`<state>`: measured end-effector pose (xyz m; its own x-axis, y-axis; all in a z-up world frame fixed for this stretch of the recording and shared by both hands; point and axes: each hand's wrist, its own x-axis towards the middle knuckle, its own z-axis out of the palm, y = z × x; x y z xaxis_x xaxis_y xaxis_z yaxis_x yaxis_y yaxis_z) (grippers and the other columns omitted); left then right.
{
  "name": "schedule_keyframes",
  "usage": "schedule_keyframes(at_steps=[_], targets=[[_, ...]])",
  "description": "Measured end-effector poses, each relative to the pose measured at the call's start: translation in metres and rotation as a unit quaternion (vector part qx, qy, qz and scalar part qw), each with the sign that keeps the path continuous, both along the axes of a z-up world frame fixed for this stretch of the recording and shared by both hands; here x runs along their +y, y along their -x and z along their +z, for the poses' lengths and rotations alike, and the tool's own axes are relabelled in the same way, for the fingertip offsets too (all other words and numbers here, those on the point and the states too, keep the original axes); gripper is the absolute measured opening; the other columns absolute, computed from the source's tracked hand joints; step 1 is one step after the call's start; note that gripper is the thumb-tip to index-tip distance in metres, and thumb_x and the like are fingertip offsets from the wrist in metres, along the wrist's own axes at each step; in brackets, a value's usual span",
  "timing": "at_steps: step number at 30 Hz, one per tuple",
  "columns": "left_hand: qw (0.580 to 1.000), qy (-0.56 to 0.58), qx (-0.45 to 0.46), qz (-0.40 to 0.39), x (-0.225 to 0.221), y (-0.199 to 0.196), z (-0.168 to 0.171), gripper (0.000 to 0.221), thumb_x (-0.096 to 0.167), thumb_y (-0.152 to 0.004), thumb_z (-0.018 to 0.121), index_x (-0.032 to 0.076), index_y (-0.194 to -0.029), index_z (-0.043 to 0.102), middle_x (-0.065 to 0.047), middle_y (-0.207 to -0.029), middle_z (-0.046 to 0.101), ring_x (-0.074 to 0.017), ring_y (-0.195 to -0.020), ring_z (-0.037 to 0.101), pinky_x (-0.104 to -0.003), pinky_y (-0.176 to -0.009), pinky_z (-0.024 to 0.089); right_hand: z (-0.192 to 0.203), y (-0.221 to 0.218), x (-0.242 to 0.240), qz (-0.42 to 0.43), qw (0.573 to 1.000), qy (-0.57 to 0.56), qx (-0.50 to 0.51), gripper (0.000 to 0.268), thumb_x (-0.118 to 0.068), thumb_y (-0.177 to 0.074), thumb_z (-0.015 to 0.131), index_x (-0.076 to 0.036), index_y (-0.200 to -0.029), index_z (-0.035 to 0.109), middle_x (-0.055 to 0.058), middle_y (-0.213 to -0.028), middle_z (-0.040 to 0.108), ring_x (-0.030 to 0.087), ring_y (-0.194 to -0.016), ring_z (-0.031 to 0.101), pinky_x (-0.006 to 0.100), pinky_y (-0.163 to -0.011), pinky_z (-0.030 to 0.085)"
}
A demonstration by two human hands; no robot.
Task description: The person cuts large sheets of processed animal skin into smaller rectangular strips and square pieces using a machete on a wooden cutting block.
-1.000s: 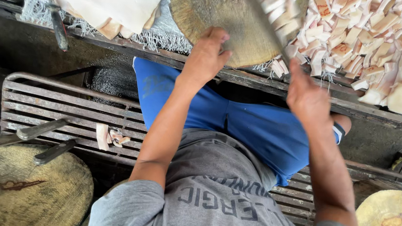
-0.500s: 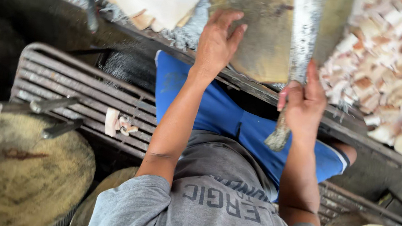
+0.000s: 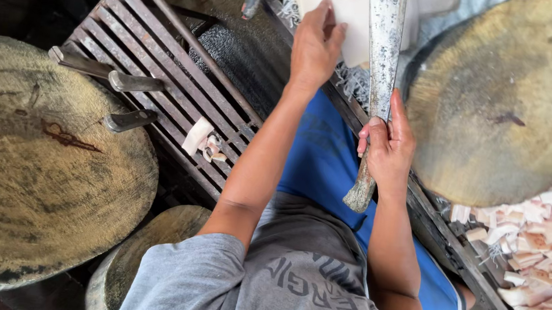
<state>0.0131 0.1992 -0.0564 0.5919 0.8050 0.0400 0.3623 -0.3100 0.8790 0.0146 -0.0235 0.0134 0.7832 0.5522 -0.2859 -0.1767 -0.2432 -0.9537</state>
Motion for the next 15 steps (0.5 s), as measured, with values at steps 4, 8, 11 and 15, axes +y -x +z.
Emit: schedule_keyframes(at_steps=[4,8,11,15], targets=[[0.997,0.075,0.036,-0.005,0.005,-0.003,0.005,0.036,0.018,-0.096,0.071,-0.008,-0.119,0.062,-0.016,-0.094,0.07,-0.0268,-0.083,0.071,-0.038,-0.08,0.059,-0.008,-0.004,0.017,0.013,1.0,-0.006,0.007,0.062,0.006,-0.107,0.049,-0.006,-0.166,0.032,0.007,-0.084,0.062,0.011,-0.062,0.056,0.027,-0.055,0.05],[0.992,0.106,0.064,0.004,0.014,-0.007,0.003,0.026,0.018,-0.096,0.068,-0.002,-0.112,0.071,-0.013,-0.09,0.077,-0.0262,-0.085,0.075,-0.037,-0.08,0.058,-0.018,-0.007,0.026,0.018,1.0,-0.01,0.01,0.061,0.006,-0.109,0.048,-0.007,-0.167,0.032,0.007,-0.084,0.061,0.011,-0.063,0.055,0.027,-0.057,0.05],[0.99,0.135,-0.029,0.011,0.023,-0.012,-0.005,0.034,0.019,-0.093,0.067,-0.004,-0.118,0.065,-0.014,-0.096,0.078,-0.0228,-0.087,0.079,-0.034,-0.08,0.061,-0.024,-0.01,0.027,0.015,1.0,-0.004,0.01,0.061,0.005,-0.109,0.048,-0.007,-0.166,0.03,0.007,-0.084,0.062,0.011,-0.063,0.057,0.027,-0.057,0.051],[0.982,0.173,-0.029,0.069,0.023,-0.019,-0.006,0.038,0.021,-0.088,0.073,-0.004,-0.115,0.063,-0.011,-0.091,0.077,-0.0205,-0.082,0.077,-0.034,-0.077,0.061,-0.03,-0.011,0.025,0.007,1.0,-0.011,0.019,0.062,0.006,-0.109,0.048,-0.007,-0.167,0.031,0.008,-0.085,0.061,0.011,-0.062,0.056,0.027,-0.057,0.051]])
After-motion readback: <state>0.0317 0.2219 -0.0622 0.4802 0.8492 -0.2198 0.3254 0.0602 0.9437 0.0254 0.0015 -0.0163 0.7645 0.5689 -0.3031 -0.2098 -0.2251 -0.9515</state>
